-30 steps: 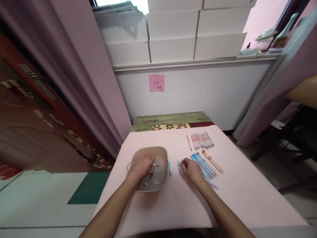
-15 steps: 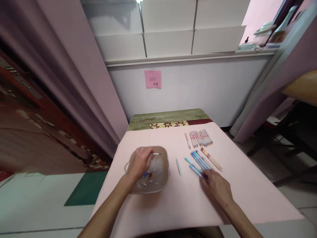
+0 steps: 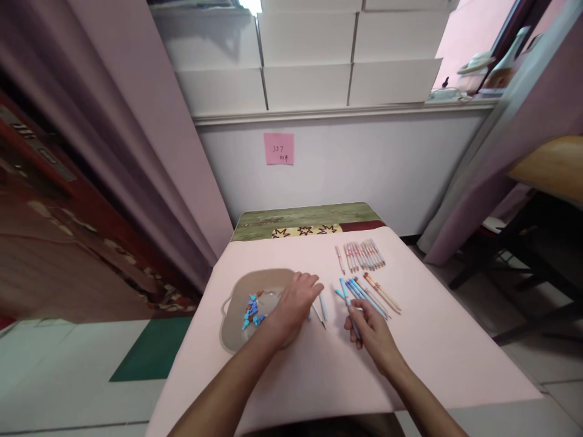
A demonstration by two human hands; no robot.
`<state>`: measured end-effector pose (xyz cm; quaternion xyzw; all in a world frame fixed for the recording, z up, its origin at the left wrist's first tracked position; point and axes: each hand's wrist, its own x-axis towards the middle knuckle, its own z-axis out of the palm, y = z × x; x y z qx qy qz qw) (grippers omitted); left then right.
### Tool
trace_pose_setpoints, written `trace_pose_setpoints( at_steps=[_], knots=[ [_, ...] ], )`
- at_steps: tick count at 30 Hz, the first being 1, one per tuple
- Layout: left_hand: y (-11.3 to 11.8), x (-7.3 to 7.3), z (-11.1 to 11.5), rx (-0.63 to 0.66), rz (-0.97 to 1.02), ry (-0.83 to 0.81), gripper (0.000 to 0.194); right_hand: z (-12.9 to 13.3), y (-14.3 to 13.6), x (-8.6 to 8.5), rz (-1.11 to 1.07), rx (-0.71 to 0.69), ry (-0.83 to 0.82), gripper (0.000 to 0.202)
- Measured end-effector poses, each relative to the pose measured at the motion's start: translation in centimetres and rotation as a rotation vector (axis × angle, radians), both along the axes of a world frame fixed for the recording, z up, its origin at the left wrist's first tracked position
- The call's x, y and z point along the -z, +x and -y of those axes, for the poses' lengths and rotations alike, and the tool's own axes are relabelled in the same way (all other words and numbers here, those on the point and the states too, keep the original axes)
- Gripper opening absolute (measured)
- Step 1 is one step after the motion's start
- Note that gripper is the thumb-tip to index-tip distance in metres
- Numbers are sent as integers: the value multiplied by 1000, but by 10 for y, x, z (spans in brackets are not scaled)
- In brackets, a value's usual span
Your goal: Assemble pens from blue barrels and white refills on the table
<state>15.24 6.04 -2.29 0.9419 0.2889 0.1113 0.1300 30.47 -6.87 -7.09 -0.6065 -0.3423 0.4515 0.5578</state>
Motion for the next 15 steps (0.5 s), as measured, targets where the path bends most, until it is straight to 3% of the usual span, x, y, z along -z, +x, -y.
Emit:
trace_pose_setpoints(
  at_steps=[2,4,6,8,12,15],
  knots=[
    [-6,-5,6,-181,317,-262,21,-8,-11,-15,-119,-87,67,40],
    [-12,-10,15,-303,626,-655,30,-17,-24,-30,-234,-194,119,36],
    [-17,-15,24,-344,864,-1040,39,-27,-35,-41,-343,-305,119,34],
    [-24,-18,31,-369,1048,-1268,41,-35,-46,-47,-417,-411,70,36],
    [-38,-21,31,-485,1264,-1365,33,-49,-61,-49,-487,-602,-49,48],
    [-45,-19,25,-564,1356,-1297,29,-58,-71,-47,-398,-558,-17,44]
  ],
)
